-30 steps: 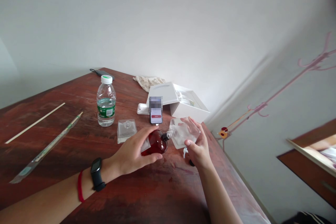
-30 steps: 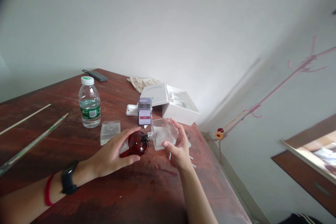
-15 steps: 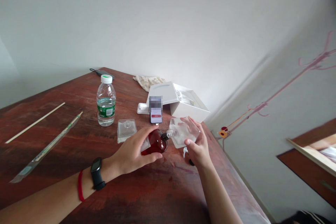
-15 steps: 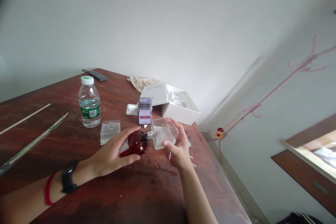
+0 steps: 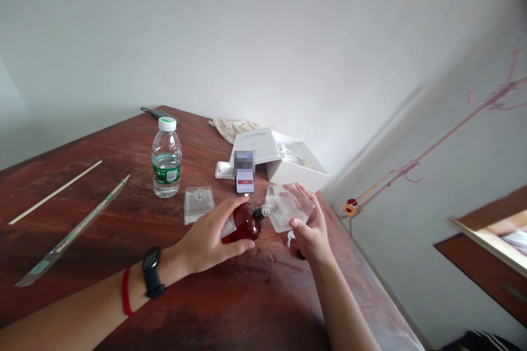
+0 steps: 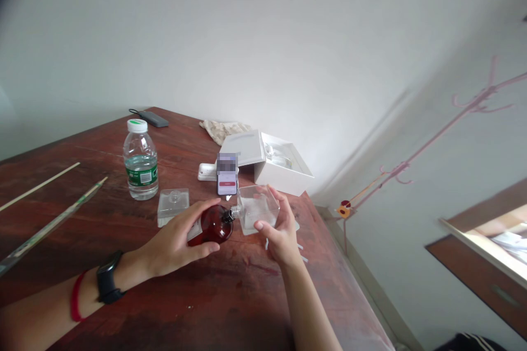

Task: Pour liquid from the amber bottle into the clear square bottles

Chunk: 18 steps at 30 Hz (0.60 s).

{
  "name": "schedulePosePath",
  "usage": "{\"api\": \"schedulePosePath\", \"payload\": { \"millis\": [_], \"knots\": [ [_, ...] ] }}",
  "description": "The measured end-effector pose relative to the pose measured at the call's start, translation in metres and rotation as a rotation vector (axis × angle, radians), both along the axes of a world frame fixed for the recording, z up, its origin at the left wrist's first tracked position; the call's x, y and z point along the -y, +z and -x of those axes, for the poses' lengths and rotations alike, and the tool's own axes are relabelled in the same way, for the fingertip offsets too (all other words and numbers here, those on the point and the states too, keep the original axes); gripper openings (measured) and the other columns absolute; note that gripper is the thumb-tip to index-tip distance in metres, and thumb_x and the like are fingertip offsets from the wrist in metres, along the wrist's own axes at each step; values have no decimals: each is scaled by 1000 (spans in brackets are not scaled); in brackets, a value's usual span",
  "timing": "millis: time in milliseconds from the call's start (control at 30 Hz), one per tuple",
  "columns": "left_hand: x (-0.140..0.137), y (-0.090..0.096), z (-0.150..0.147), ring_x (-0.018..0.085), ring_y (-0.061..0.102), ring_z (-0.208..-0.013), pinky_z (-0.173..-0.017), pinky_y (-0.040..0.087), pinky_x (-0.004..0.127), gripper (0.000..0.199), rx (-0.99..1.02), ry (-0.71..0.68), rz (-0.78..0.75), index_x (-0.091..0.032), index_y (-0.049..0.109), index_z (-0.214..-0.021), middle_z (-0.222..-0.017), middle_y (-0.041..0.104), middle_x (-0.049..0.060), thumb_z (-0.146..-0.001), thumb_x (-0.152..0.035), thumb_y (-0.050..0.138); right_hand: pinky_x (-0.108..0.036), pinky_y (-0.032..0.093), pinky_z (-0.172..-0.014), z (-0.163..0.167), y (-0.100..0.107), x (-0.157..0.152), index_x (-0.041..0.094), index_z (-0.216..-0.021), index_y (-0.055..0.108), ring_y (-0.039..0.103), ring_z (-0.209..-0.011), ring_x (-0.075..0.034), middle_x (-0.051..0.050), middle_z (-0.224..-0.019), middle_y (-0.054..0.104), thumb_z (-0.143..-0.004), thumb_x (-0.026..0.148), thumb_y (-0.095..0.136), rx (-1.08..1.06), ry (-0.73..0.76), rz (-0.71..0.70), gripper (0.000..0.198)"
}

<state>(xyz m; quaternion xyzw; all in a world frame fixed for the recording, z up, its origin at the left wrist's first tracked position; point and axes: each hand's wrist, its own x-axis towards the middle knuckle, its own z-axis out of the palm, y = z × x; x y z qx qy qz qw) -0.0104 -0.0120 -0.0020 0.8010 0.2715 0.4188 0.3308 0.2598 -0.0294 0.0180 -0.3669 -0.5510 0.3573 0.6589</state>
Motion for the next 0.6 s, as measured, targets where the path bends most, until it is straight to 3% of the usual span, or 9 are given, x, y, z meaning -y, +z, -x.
{"api": "schedulePosePath", "payload": {
  "millis": [600],
  "knots": [
    [-2, -1, 0, 35, 60, -144, -122, 49, 53, 79, 9, -10, 2, -32, 42, -160, -160, 58, 11, -94, -52, 81, -56, 58, -106, 0, 1, 1, 32, -138, 68, 70, -128, -38, -11, -145, 72, -70, 46, 100, 8, -3, 0, 77]
  ]
}}
